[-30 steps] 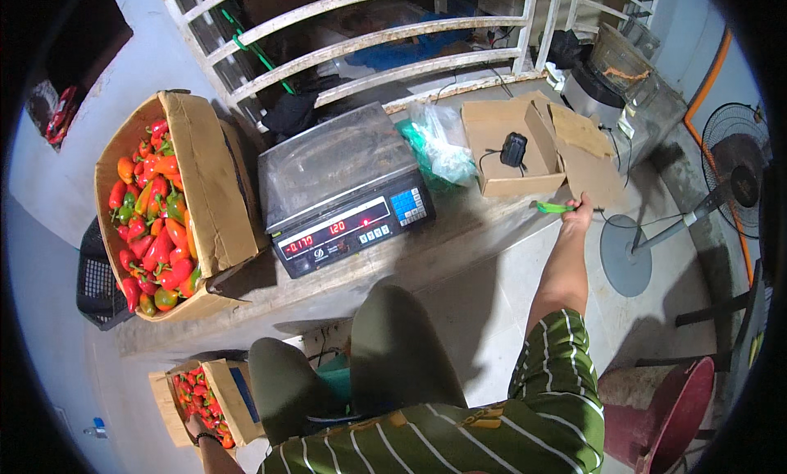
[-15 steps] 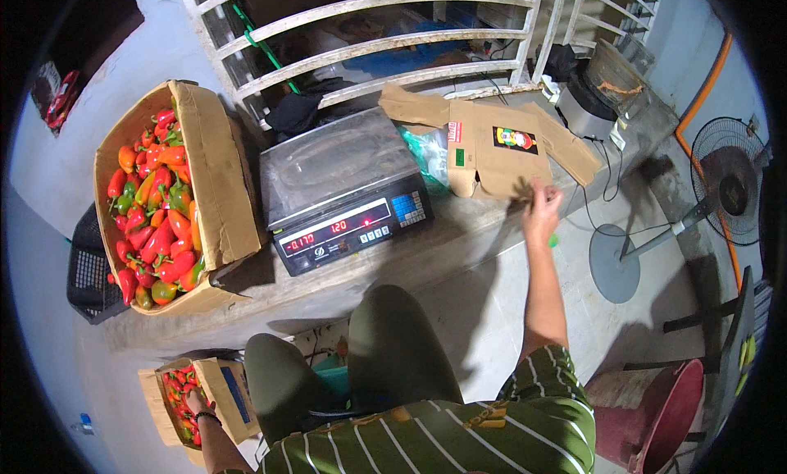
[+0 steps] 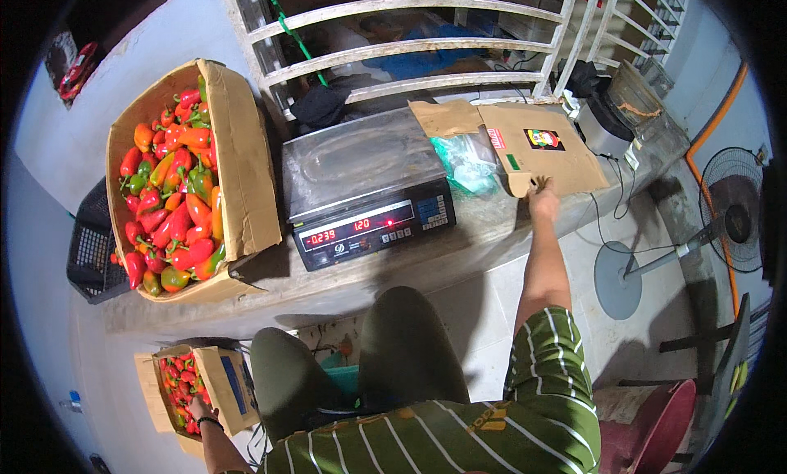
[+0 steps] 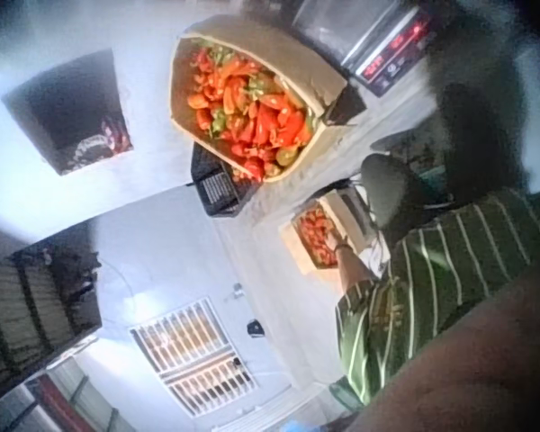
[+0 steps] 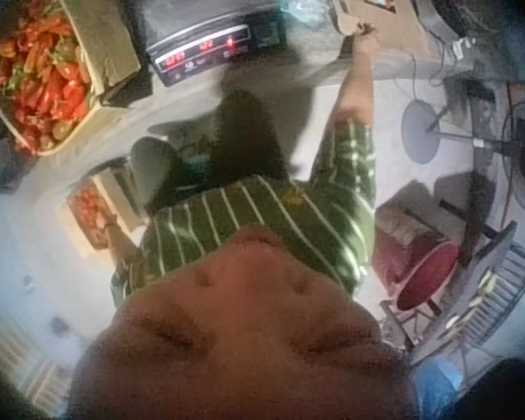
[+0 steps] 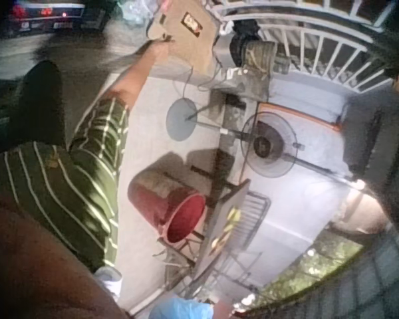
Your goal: The person sits on a low stool and sorts red, green, and orange peppers from a large cardboard box into a smaller box. They pick up individual peppers, inspect them, and place them into the smaller container, occasionally using a digital scale to weigh the produce.
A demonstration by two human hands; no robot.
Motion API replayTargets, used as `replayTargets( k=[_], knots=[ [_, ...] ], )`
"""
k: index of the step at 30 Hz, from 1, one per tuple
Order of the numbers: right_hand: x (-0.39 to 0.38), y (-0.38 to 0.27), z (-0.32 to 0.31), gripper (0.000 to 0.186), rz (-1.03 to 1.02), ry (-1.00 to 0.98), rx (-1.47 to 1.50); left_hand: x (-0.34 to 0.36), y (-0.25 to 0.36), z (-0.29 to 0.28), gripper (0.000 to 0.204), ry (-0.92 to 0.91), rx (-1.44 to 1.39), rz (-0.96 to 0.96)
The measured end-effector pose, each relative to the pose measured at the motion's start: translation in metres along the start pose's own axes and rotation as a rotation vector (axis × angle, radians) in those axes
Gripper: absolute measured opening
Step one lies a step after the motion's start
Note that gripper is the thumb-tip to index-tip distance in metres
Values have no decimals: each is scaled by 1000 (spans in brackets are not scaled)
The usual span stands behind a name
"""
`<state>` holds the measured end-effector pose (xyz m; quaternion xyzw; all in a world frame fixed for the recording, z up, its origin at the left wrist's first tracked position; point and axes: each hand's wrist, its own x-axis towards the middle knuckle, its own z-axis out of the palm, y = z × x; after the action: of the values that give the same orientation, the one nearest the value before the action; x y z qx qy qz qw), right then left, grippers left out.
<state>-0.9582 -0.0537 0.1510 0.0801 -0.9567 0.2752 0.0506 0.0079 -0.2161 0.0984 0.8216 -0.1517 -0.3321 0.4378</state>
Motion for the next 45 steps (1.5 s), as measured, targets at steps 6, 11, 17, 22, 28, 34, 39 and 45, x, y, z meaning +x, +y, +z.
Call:
replayTargets(
  k=[6, 11, 17, 22, 28, 34, 39, 45],
  knots=[
    [-53, -72, -37, 69, -113, 163, -11, 6, -34, -12, 33, 93, 70, -113],
    [-68, -132, 1, 42, -468, -21, 140, -6, -30, 2, 37, -17, 133, -100],
    [-44, -144, 35, 49, -257, -406, -226, -13, -24, 10, 40, -163, 65, -48],
    [-81, -129, 17, 71, -276, -301, -15, -38, -10, 18, 45, -274, 1, 226],
    [-184, -80, -6, 68, -181, -600, 688, -143, 119, 75, 62, 111, 175, 1428],
    [-291, -91, -81, 59, 37, -956, 1024, -268, 235, 91, 31, -162, 30, 1875],
    [-330, -117, -99, 63, -172, -1017, 883, -305, 265, 139, 28, -474, 401, 2081],
    [-372, -147, -134, 24, -338, -1194, 969, -307, 271, 153, 31, -505, 678, 1976]
  ],
)
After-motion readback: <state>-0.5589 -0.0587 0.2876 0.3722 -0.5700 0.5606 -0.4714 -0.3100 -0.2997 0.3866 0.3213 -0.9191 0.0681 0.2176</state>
